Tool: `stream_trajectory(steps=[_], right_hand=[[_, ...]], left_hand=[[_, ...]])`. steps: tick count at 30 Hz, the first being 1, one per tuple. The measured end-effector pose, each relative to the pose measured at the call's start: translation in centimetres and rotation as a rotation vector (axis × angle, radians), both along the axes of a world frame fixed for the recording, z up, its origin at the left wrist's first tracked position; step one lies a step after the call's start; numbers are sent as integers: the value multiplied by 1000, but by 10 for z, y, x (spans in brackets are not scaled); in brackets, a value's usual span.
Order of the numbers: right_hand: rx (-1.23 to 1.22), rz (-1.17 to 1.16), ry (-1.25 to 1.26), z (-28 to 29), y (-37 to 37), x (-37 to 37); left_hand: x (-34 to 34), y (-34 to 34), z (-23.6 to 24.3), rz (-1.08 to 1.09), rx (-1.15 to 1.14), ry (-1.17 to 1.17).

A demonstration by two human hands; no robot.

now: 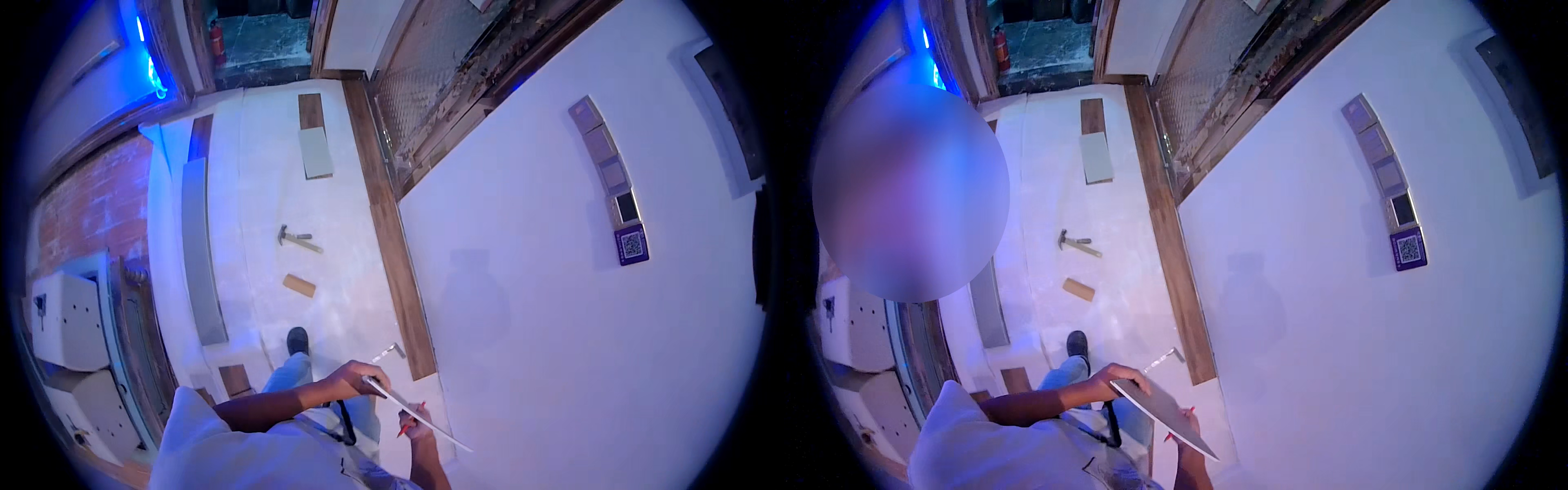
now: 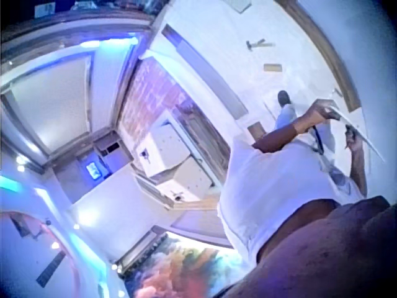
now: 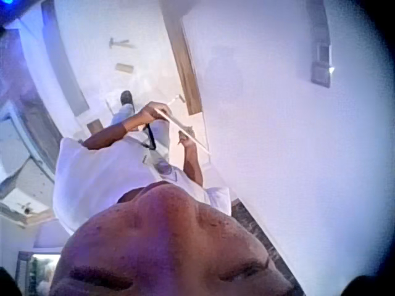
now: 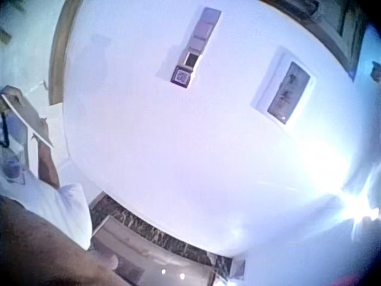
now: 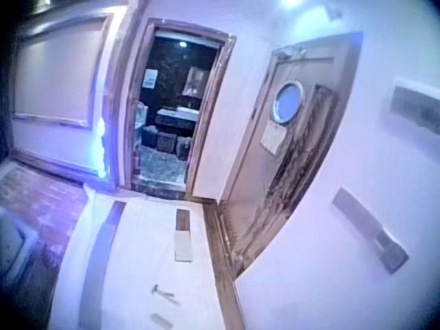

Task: The person measures and marks wood flooring planks with a pencil and square, carries a plank to a cutting station, and then returns to fit the plank against the wall.

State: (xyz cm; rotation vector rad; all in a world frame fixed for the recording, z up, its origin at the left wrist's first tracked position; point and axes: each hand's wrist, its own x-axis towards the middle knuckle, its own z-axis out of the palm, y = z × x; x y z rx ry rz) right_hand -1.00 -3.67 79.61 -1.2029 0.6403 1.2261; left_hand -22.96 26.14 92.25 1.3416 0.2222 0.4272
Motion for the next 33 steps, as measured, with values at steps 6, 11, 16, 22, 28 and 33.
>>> stream_trajectory(steps=[6,11,16,22,28,33], right_hand=[[8,395,-28,29,172,29],[-144,988,-680,70,353,79],[-11,748,-1068,112,539,205],[115,527,-1619,228,786,322],[-254,370,-2067,316,958,353],[45,271,-2034,300,1033,411]], left_hand=[[-3,105,17,53,63,-72],[-12,197,41,362,31,-97],[-10,296,31,864,174,204],[-43,371,44,1553,79,493],[-70,407,64,1837,34,402],[-98,415,66,1769,88,894]])
